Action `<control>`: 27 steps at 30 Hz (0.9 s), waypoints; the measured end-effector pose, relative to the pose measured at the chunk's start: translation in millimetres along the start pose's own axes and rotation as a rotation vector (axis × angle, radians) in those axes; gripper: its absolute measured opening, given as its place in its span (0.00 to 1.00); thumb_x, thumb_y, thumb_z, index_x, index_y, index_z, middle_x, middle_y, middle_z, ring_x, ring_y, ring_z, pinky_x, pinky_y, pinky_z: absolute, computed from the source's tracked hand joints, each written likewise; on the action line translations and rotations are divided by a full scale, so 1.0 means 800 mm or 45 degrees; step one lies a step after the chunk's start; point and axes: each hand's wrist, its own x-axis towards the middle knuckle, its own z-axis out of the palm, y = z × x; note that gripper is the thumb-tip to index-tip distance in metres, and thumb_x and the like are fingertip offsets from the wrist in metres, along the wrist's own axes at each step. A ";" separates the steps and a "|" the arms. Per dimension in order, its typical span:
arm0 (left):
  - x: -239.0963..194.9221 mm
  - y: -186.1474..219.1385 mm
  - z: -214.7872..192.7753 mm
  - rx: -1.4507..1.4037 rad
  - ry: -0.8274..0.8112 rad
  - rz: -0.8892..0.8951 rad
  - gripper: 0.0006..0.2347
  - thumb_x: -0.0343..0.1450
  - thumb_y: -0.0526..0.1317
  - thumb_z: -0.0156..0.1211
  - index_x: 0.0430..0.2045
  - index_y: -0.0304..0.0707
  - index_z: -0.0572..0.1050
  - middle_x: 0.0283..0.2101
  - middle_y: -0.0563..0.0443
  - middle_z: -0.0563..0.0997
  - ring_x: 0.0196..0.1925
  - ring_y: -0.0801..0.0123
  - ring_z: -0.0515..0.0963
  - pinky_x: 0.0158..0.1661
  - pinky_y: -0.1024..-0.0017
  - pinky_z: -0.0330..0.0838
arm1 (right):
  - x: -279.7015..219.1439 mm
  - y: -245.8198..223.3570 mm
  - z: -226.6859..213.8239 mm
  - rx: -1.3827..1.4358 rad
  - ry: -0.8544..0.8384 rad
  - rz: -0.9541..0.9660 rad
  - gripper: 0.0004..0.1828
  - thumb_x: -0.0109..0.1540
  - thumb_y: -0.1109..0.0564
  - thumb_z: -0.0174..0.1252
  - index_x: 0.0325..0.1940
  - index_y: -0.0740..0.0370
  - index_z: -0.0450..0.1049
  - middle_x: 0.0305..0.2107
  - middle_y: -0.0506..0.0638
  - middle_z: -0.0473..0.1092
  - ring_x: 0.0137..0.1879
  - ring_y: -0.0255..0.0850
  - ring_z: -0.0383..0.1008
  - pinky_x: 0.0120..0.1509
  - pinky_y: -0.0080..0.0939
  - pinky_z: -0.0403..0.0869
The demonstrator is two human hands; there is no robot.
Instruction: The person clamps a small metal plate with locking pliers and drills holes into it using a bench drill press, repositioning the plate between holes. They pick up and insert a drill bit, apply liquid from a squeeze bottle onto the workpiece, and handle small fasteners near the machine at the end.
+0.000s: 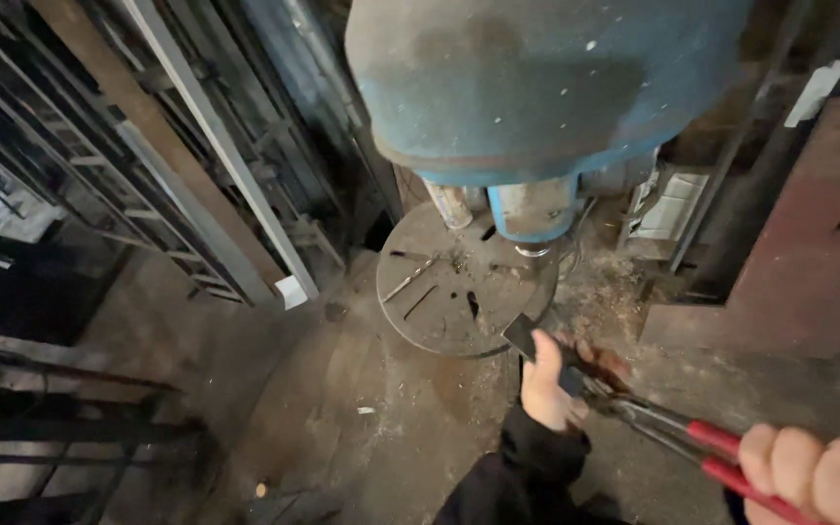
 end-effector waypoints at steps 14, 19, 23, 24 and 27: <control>0.077 0.320 0.191 2.342 -0.468 2.037 0.29 0.77 0.41 0.75 0.68 0.17 0.69 0.75 0.21 0.69 0.78 0.25 0.75 0.76 0.42 0.75 | 0.064 0.044 -0.129 -0.024 -0.263 0.079 0.19 0.75 0.50 0.48 0.28 0.36 0.63 0.16 0.29 0.56 0.22 0.23 0.50 0.35 0.26 0.60; 0.087 0.344 0.197 2.543 -0.419 2.232 0.23 0.77 0.40 0.73 0.63 0.22 0.73 0.69 0.27 0.72 0.72 0.32 0.77 0.71 0.46 0.77 | 0.086 0.055 -0.189 0.081 -0.308 0.118 0.19 0.80 0.48 0.48 0.33 0.36 0.66 0.20 0.29 0.61 0.24 0.24 0.54 0.38 0.29 0.60; 0.100 0.344 0.205 2.796 -0.399 2.448 0.16 0.76 0.38 0.71 0.56 0.29 0.79 0.62 0.33 0.76 0.65 0.41 0.80 0.65 0.52 0.81 | 0.112 0.043 -0.215 0.078 -0.336 0.181 0.22 0.80 0.46 0.49 0.29 0.35 0.66 0.17 0.28 0.60 0.21 0.24 0.55 0.38 0.30 0.62; 0.110 0.346 0.207 2.790 -0.410 2.435 0.16 0.76 0.38 0.71 0.56 0.29 0.79 0.62 0.33 0.76 0.65 0.41 0.80 0.65 0.52 0.81 | 0.103 0.045 -0.250 0.070 -0.325 0.186 0.22 0.80 0.46 0.49 0.29 0.35 0.66 0.17 0.28 0.60 0.21 0.24 0.55 0.38 0.30 0.62; 0.123 0.362 0.199 2.964 -0.406 2.518 0.11 0.76 0.36 0.70 0.52 0.34 0.82 0.57 0.38 0.79 0.60 0.47 0.81 0.60 0.56 0.83 | 0.095 0.037 -0.281 -0.232 -0.325 0.585 0.17 0.68 0.74 0.41 0.35 0.54 0.64 0.23 0.42 0.60 0.22 0.34 0.59 0.37 0.28 0.68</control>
